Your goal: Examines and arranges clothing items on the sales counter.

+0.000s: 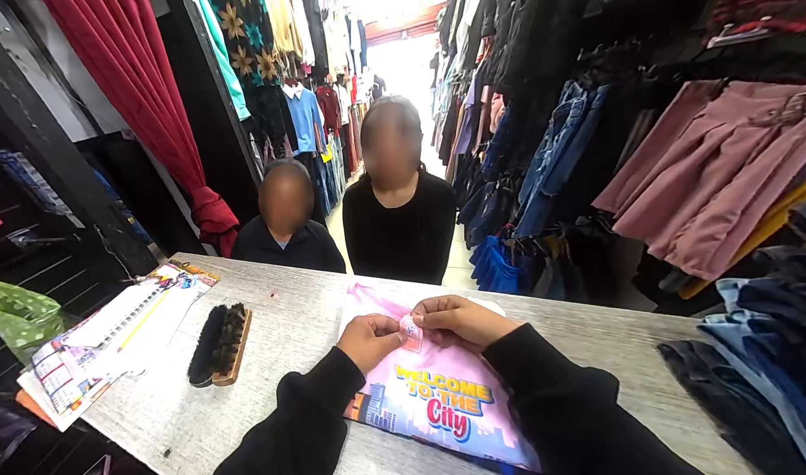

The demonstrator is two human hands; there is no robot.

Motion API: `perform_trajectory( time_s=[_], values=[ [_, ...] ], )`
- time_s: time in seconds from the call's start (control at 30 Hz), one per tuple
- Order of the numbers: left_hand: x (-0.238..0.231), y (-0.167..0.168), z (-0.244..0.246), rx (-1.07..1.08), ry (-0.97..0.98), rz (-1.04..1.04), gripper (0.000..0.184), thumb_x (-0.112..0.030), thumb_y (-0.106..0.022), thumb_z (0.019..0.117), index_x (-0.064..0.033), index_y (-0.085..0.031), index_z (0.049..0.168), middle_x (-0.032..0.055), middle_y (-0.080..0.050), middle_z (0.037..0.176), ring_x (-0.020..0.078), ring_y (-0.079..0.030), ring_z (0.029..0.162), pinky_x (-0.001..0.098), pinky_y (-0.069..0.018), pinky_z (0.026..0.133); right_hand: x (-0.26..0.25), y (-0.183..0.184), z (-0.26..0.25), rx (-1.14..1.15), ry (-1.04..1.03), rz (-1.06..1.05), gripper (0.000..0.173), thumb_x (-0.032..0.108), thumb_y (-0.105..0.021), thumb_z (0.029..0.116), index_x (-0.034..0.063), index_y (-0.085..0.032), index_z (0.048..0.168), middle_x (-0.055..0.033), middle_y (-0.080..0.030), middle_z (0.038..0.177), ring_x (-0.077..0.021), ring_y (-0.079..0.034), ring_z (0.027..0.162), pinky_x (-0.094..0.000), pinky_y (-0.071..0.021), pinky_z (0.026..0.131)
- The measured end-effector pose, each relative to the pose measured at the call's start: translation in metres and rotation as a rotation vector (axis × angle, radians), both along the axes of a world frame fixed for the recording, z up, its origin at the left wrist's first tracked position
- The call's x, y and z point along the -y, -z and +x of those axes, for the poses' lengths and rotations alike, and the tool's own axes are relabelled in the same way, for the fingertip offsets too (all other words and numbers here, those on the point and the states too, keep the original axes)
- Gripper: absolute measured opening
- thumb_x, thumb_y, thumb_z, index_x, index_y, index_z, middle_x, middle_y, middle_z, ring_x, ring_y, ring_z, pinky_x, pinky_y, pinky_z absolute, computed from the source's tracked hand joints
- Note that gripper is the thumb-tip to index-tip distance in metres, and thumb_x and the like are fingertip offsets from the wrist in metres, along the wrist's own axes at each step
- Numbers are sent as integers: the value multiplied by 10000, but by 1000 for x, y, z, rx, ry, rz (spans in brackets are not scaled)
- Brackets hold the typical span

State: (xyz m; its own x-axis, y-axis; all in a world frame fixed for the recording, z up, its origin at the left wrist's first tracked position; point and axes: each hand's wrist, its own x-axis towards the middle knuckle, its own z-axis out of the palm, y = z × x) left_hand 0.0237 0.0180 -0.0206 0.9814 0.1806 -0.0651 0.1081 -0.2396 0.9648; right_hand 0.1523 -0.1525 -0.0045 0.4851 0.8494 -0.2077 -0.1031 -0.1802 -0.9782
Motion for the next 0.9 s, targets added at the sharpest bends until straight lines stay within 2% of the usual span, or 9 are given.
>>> perform_trajectory(
  time_s=[0.13,0.23,0.43,0.67,0.8,0.9],
  values=[
    [-2,-2,-3,92,71,17,162,-107,-633,950,26,-684,1026,7,-684,861,15,-624,741,213,-534,732,0,-5,-1,98,15,-66,178,64,-571,1019,70,-630,851,43,-558,624,-19,-486,506,-166,-405,497],
    [-1,-2,-1,124,15,-19,142,-115,-615,977,9,-682,996,-35,-657,789,-8,-583,668,177,-494,653,0,-14,-7,182,-3,-134,169,83,-582,1013,87,-623,850,63,-538,618,-9,-466,502,-167,-384,494],
    [1,-3,-1,69,-88,-143,76,-36,-637,977,12,-685,943,-25,-664,750,9,-590,639,176,-503,632,4,-8,2,218,-13,-114,140,109,-632,1003,71,-689,880,55,-617,664,-4,-515,533,-163,-405,504],
    [0,1,-1,30,3,-155,69,-15,-648,969,34,-693,989,17,-703,828,37,-656,742,221,-561,743,2,-1,-2,169,-58,-131,150,70,-629,994,64,-683,854,30,-623,660,-14,-530,546,-171,-420,519],
    [0,-2,-2,11,8,-104,98,-44,-660,972,43,-696,999,24,-708,835,34,-661,748,227,-565,755,0,-5,-4,184,-68,-151,158,81,-635,995,68,-671,843,28,-626,669,-23,-536,555,-179,-423,526],
    [0,-2,0,19,-8,-63,99,-67,-660,969,26,-692,973,0,-683,805,16,-628,718,208,-537,723,1,-10,-5,183,-48,-139,164,64,-639,991,57,-667,829,16,-625,663,-32,-549,560,-182,-445,540]
  ],
)
